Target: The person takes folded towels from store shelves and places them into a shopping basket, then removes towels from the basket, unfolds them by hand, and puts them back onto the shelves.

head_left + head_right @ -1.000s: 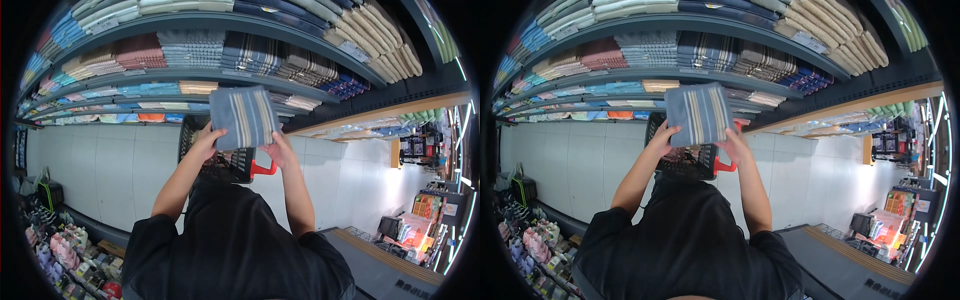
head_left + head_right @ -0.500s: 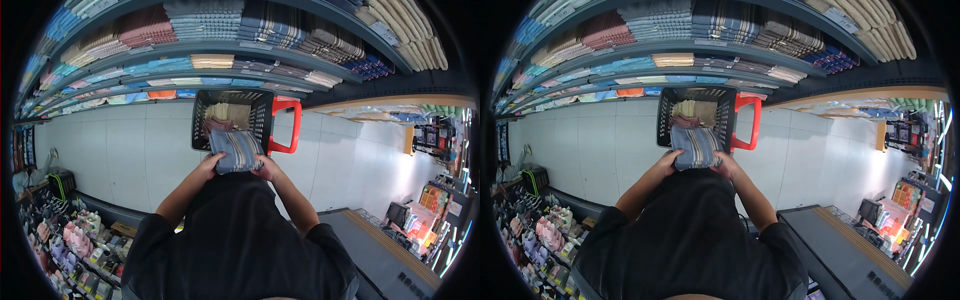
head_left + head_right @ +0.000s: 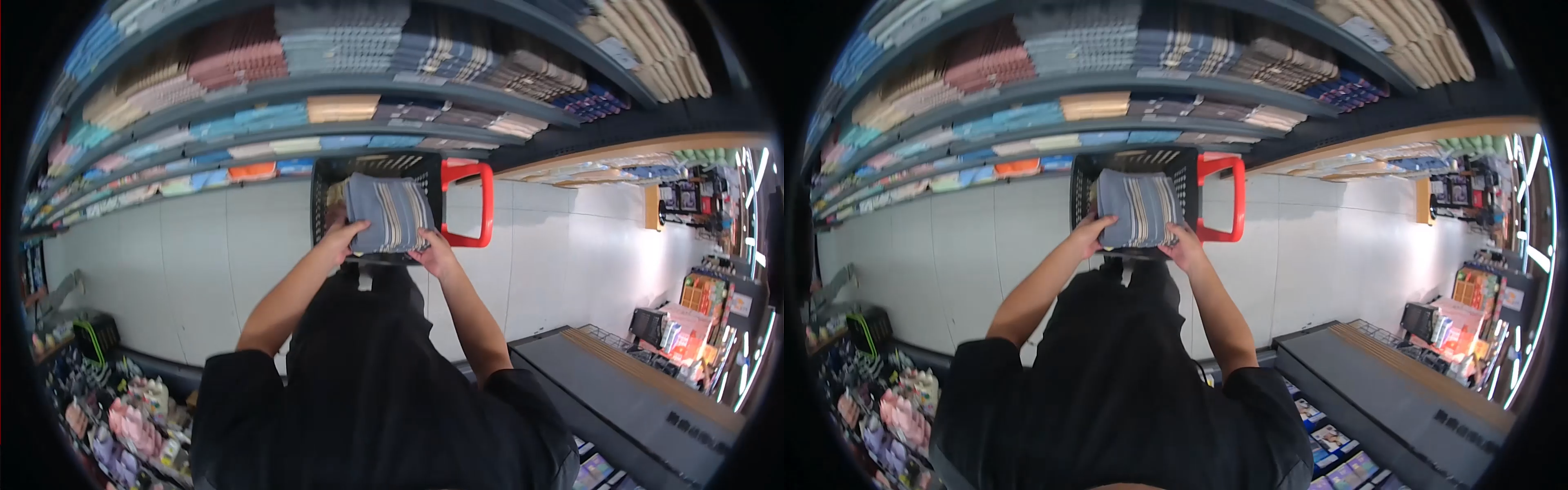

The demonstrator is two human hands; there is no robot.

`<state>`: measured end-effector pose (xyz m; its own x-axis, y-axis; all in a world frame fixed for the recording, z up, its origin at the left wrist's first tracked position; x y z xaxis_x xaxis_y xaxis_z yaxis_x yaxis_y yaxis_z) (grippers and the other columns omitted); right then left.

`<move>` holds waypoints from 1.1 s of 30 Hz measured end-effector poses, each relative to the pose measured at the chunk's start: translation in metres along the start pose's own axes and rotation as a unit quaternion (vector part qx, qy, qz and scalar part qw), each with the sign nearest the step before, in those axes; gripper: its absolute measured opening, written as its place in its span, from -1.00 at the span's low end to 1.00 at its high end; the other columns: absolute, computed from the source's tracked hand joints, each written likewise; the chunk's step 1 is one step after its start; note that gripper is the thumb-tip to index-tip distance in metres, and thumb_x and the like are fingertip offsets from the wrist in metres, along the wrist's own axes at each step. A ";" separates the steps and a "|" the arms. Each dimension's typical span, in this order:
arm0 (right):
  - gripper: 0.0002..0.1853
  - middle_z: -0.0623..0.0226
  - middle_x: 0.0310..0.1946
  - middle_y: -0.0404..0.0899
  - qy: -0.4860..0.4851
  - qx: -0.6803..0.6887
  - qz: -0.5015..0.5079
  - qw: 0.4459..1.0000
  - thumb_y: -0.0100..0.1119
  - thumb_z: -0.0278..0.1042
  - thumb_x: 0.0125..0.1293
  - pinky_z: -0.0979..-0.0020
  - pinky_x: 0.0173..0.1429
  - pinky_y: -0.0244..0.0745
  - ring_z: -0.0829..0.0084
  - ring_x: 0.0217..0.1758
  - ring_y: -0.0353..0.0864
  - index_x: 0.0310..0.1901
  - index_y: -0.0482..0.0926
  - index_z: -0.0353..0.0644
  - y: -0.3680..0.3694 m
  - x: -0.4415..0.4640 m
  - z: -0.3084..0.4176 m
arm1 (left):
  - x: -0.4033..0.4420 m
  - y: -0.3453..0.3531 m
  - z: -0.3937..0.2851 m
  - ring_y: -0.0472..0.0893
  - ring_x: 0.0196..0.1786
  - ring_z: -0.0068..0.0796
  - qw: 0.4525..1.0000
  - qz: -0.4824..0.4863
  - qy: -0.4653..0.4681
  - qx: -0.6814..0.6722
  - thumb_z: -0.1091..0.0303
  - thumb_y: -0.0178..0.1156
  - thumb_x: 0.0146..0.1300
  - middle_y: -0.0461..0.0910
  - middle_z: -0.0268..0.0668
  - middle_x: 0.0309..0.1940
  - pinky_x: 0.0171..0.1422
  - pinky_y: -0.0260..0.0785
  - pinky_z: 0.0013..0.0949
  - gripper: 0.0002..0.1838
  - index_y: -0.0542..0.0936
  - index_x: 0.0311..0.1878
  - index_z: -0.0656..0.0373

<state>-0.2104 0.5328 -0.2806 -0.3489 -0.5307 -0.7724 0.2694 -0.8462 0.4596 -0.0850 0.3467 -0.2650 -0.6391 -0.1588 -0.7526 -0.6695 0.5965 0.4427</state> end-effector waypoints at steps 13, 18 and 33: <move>-0.26 0.37 0.14 0.45 -0.104 0.016 0.020 0.994 0.35 -0.28 0.19 0.23 0.06 0.49 0.40 0.08 0.53 0.37 0.19 0.02 0.014 -0.004 0.042 | 0.013 0.017 -0.022 0.45 0.28 -0.13 0.999 0.034 0.028 -0.020 0.36 0.29 0.24 0.37 -0.13 0.28 0.22 0.43 0.11 -0.29 0.18 0.40 0.16; -0.18 0.26 0.07 0.53 -0.189 -0.104 -0.067 0.974 0.40 -0.18 0.15 0.27 0.07 0.50 0.33 0.05 0.58 0.38 0.20 -0.18 0.003 -0.004 0.057 | 0.009 0.004 -0.030 0.49 0.20 -0.17 0.990 -0.083 0.002 0.115 0.21 0.41 0.15 0.40 -0.11 0.21 0.14 0.46 -0.05 -0.23 0.23 0.35 0.16; -0.37 0.29 -0.30 0.65 -0.140 -0.430 -0.152 0.879 0.31 -0.24 0.16 0.45 -0.40 0.51 0.47 -0.27 0.66 0.21 0.34 -0.35 -0.115 0.033 -0.050 | 0.031 -0.166 0.107 0.62 -0.22 -0.43 0.946 -0.090 -0.002 0.310 0.22 0.24 0.24 0.58 -0.32 -0.19 -0.21 0.47 -0.36 -0.64 0.51 0.05 0.14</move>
Point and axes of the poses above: each hand's wrist, its own x-axis towards the middle knuckle, its own y-axis out of the palm, z = x × y, the point moved 9 cm from there along x, towards the middle knuckle
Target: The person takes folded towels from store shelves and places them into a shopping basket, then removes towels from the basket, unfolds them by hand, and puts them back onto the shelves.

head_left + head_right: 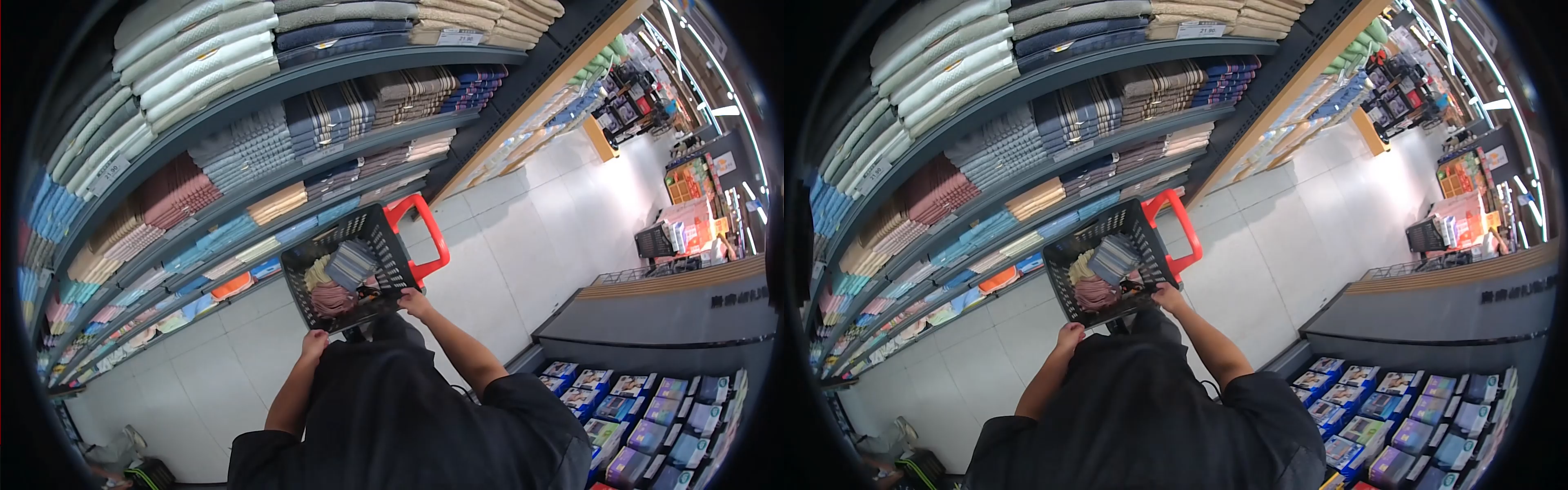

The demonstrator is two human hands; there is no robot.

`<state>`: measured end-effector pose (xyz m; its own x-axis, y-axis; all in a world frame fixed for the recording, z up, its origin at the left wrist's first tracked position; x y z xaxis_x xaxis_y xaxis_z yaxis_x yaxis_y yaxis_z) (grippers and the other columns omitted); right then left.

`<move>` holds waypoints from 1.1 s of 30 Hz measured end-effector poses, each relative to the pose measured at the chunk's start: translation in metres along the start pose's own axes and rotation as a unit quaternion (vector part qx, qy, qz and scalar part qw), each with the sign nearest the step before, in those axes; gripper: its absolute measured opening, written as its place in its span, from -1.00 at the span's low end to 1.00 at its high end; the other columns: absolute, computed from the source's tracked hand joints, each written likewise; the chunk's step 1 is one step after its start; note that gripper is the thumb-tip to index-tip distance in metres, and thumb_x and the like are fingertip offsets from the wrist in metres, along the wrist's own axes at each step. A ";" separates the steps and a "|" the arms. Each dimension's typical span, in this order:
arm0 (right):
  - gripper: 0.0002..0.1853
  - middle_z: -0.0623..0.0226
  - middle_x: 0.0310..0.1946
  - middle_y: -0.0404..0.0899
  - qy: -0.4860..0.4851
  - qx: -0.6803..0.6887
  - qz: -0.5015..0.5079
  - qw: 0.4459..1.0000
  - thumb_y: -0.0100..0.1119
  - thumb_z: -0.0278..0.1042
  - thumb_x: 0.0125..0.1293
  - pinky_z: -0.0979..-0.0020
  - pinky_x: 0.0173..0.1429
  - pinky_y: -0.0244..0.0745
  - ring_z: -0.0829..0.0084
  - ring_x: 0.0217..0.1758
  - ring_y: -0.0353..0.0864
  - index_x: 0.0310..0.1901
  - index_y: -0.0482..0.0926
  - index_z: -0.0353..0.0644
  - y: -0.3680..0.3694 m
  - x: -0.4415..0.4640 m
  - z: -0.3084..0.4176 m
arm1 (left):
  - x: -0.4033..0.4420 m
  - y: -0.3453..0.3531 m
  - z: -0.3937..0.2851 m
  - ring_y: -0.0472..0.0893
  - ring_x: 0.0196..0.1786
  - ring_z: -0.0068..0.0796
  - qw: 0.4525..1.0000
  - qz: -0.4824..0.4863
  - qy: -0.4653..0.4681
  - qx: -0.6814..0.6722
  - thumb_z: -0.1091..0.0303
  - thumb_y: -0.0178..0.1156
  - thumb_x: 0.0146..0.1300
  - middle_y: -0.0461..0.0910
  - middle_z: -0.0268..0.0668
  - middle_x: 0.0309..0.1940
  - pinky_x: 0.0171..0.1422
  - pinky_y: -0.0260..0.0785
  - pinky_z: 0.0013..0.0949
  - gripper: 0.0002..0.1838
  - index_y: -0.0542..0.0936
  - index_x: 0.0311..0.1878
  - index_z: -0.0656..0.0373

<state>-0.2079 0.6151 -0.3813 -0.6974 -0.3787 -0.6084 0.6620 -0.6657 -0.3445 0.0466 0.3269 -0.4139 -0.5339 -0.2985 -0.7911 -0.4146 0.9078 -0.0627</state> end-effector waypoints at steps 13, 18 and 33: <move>-0.43 -0.03 0.23 0.34 -0.309 -0.274 -0.436 0.800 0.24 -0.50 0.04 0.16 0.21 0.41 -0.05 0.24 0.40 0.18 0.40 -0.19 -0.131 -0.085 0.251 | 0.025 -0.029 -0.002 0.62 -0.49 -0.46 0.993 -0.054 -0.025 0.098 0.22 0.29 0.13 0.63 -0.29 -0.44 -0.55 0.39 -0.41 -0.69 0.59 -0.10 0.15; -0.49 -0.01 0.05 0.51 -0.188 -0.205 -0.439 0.854 0.20 -0.36 0.16 0.15 0.04 0.52 0.05 0.08 0.57 0.19 0.39 -0.11 -0.161 -0.033 0.202 | 0.030 -0.011 0.004 0.66 -0.44 -0.38 0.979 -0.022 0.025 0.201 0.08 0.27 0.10 0.67 -0.24 -0.44 -0.35 0.48 -0.30 -0.65 0.66 -0.22 0.18; -0.71 0.22 -0.64 0.58 -0.115 -0.248 -0.363 0.891 0.11 -0.09 0.33 0.16 -0.39 0.52 0.21 -0.59 0.65 -0.07 0.42 -0.08 -0.171 0.007 0.157 | 0.001 -0.036 0.010 0.65 -0.47 -0.35 0.958 -0.068 0.078 0.267 0.14 0.16 0.11 0.64 -0.23 -0.56 -0.36 0.46 -0.28 -0.71 0.67 -0.40 0.19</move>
Point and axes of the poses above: each hand's wrist, its own x-axis towards the middle knuckle, its own y-axis out of the palm, z = x × y, the point moved 9 cm from there along x, towards the middle knuckle
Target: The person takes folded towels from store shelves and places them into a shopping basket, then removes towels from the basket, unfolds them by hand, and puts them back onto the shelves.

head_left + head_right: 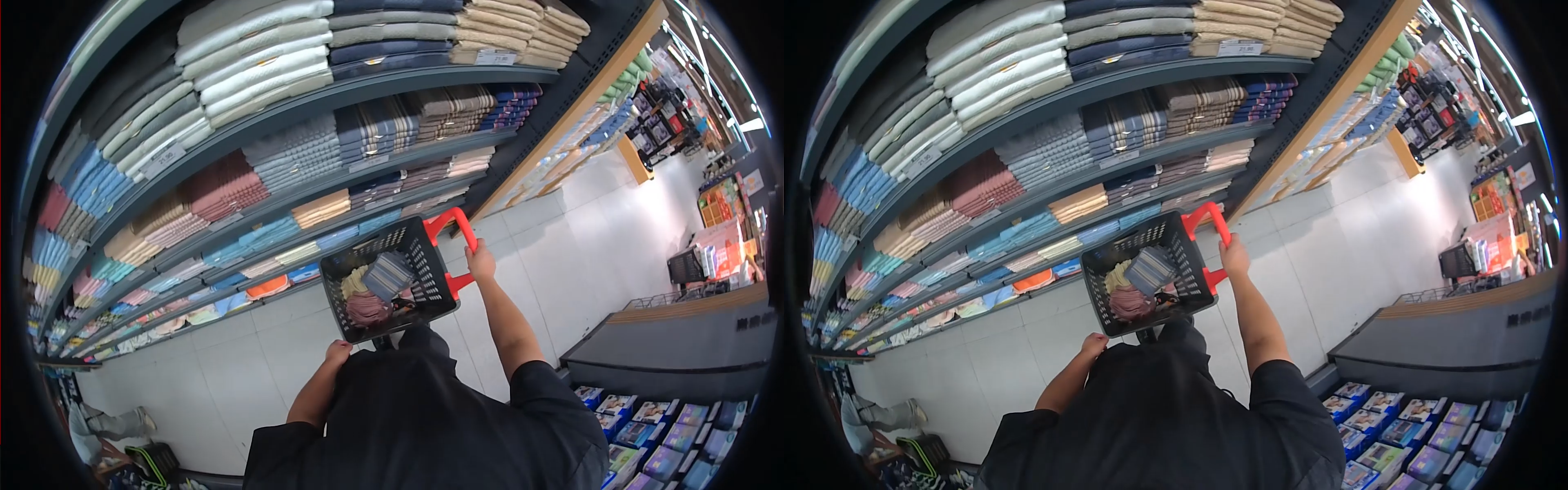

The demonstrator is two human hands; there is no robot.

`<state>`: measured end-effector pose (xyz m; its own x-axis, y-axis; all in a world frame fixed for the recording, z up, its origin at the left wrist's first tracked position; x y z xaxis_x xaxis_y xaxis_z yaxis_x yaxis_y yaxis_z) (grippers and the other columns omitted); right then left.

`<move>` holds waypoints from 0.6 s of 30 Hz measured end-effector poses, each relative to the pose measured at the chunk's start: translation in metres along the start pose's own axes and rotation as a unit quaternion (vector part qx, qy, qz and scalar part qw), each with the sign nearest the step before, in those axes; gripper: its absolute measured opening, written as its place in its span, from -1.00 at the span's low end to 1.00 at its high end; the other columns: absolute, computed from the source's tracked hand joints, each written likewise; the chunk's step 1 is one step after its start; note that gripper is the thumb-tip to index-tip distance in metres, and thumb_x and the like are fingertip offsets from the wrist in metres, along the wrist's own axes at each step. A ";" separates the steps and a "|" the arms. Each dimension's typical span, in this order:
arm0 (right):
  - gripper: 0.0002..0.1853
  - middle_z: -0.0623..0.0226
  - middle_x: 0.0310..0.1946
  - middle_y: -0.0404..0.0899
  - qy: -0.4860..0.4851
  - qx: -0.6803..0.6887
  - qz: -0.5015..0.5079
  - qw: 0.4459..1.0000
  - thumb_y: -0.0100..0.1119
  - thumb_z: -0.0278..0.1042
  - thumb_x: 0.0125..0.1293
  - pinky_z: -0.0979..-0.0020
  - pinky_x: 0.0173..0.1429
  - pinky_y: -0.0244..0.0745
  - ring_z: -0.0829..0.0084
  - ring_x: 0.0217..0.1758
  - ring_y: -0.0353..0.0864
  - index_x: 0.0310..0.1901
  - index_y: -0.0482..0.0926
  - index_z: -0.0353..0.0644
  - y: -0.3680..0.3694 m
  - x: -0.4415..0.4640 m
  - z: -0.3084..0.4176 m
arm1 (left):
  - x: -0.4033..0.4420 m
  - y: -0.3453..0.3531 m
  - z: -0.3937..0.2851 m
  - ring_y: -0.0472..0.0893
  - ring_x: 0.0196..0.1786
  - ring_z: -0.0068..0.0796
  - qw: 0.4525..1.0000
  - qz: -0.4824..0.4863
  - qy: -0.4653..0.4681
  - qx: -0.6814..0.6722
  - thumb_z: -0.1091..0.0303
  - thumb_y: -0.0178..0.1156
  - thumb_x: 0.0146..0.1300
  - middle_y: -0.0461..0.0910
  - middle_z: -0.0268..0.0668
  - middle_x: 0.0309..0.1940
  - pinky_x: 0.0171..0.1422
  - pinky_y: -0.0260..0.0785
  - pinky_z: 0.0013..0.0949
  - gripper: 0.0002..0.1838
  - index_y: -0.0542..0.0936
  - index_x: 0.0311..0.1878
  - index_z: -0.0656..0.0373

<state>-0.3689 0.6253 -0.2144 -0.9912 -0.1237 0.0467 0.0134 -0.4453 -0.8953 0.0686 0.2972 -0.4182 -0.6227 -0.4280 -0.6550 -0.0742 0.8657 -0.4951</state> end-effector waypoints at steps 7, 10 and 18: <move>-0.65 -0.07 -0.28 0.64 0.057 0.046 0.091 0.993 0.13 -0.07 0.30 -0.09 -0.09 0.47 -0.15 -0.15 0.61 -0.01 0.41 -0.08 0.007 0.000 -0.002 | 0.006 0.005 0.007 0.65 -0.44 -0.29 0.999 -0.031 0.022 0.017 0.09 0.19 0.09 0.65 -0.20 -0.54 -0.31 0.45 -0.22 -0.68 0.69 -0.40 0.18; -0.65 -0.08 -0.27 0.64 0.039 0.036 0.082 0.995 0.14 -0.08 0.30 -0.09 -0.07 0.46 -0.16 -0.14 0.60 0.00 0.41 -0.08 0.001 0.000 0.002 | 0.007 0.012 0.003 0.66 -0.37 -0.26 0.998 -0.027 0.029 0.048 0.07 0.21 0.09 0.67 -0.18 -0.49 -0.24 0.47 -0.20 -0.67 0.71 -0.34 0.16; -0.64 -0.09 -0.26 0.63 0.026 0.024 0.074 0.997 0.14 -0.08 0.30 -0.09 -0.07 0.46 -0.17 -0.13 0.60 0.00 0.40 -0.08 -0.003 -0.001 0.004 | -0.011 0.020 -0.031 0.68 -0.13 -0.17 1.000 -0.003 -0.013 0.012 0.05 0.25 0.07 0.70 -0.13 -0.26 -0.01 0.49 -0.21 -0.64 0.71 -0.20 0.11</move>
Point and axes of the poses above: each hand's wrist, its own x-axis towards the middle knuckle, its own y-axis out of the palm, z = x × y, the point moved 9 cm from there along x, towards the middle knuckle
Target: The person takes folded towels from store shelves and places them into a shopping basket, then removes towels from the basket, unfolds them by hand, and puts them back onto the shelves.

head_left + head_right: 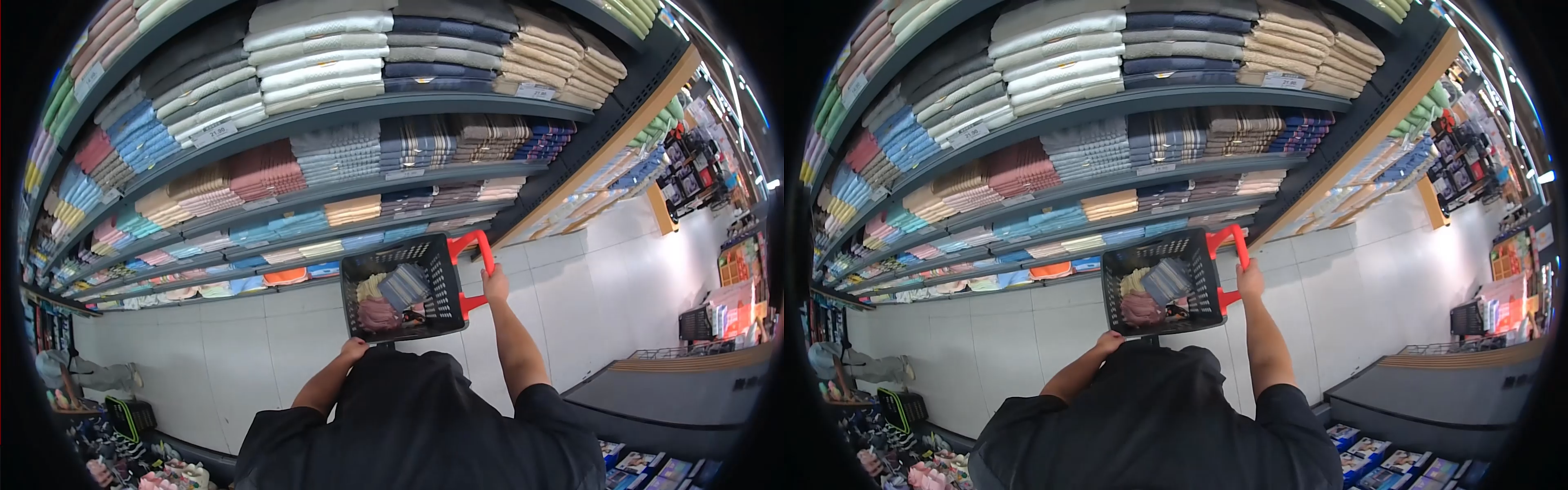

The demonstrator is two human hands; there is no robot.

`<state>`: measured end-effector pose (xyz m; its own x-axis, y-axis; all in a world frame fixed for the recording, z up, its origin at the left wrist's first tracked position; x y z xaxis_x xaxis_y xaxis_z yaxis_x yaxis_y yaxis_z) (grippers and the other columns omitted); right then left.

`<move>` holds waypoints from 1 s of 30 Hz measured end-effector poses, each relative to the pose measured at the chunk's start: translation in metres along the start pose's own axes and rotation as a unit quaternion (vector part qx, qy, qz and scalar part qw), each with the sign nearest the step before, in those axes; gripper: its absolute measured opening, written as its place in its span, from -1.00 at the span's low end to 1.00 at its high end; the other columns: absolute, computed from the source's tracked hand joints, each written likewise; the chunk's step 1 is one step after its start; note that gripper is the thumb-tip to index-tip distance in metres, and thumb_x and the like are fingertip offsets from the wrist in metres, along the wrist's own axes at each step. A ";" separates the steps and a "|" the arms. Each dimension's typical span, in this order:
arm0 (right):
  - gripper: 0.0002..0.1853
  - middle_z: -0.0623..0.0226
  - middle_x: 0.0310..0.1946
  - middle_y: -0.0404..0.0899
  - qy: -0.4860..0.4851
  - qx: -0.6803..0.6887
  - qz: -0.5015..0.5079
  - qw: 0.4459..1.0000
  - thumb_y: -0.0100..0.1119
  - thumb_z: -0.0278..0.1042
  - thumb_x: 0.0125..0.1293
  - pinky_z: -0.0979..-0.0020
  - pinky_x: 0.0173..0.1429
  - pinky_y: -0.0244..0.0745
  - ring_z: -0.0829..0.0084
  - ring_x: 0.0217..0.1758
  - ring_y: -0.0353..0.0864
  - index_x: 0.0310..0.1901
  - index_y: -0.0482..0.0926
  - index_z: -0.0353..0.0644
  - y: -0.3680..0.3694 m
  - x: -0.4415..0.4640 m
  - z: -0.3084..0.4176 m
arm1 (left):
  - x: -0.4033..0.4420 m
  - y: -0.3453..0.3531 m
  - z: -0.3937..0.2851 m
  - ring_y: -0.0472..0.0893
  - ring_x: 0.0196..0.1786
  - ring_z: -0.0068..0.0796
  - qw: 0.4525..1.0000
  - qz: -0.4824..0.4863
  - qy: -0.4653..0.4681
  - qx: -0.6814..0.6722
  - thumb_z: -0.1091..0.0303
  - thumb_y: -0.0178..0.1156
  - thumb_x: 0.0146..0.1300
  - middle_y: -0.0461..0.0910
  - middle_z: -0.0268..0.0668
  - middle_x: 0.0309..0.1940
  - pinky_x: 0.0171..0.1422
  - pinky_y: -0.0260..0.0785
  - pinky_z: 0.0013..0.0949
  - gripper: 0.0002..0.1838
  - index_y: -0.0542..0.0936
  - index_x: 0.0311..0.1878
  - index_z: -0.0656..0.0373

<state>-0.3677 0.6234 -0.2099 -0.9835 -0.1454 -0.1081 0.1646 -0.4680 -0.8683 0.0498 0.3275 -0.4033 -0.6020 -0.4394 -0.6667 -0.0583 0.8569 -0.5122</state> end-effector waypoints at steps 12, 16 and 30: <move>-0.66 -0.16 -0.32 0.61 -0.058 0.044 0.014 0.997 0.17 -0.12 0.28 -0.07 -0.10 0.46 -0.21 -0.19 0.59 -0.06 0.43 -0.17 0.000 0.007 -0.004 | -0.010 -0.164 -0.262 0.60 -0.16 -0.07 0.896 -0.311 0.282 -0.144 0.34 0.19 0.21 0.61 -0.09 -0.28 -0.02 0.44 -0.16 -0.81 0.59 -0.16 0.22; -0.69 -0.10 -0.39 0.61 -0.082 0.081 0.032 0.993 0.15 -0.17 0.30 0.00 -0.20 0.51 -0.13 -0.31 0.63 -0.07 0.41 -0.18 0.004 0.010 -0.005 | -0.115 -0.271 -0.405 0.34 0.23 0.15 0.758 -0.503 0.414 -0.002 0.41 0.23 0.14 0.37 0.13 0.16 0.34 0.18 -0.02 -0.46 0.37 0.19 0.37; -0.63 -0.19 -0.26 0.60 -0.030 0.136 0.124 0.983 0.10 -0.16 0.29 -0.09 -0.05 0.44 -0.25 -0.12 0.57 0.04 0.35 -0.14 0.020 0.013 -0.020 | -0.154 -0.375 -0.522 0.04 0.53 -0.03 0.605 -0.660 0.353 0.272 0.28 0.30 0.02 0.09 -0.09 0.48 0.51 -0.07 0.13 -0.13 0.19 0.44 0.20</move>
<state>-0.3786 0.6297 -0.2386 -0.9061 -0.3310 -0.2636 0.4198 -0.6261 -0.6571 -0.2515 0.2145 0.1735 -0.5169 -0.2548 0.8172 -0.7049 -0.4149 -0.5752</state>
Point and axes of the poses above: each hand's wrist, its own x-axis towards the middle knuckle, its own y-axis out of the palm, z = x × y, the point moved 9 cm from there along x, towards the middle knuckle
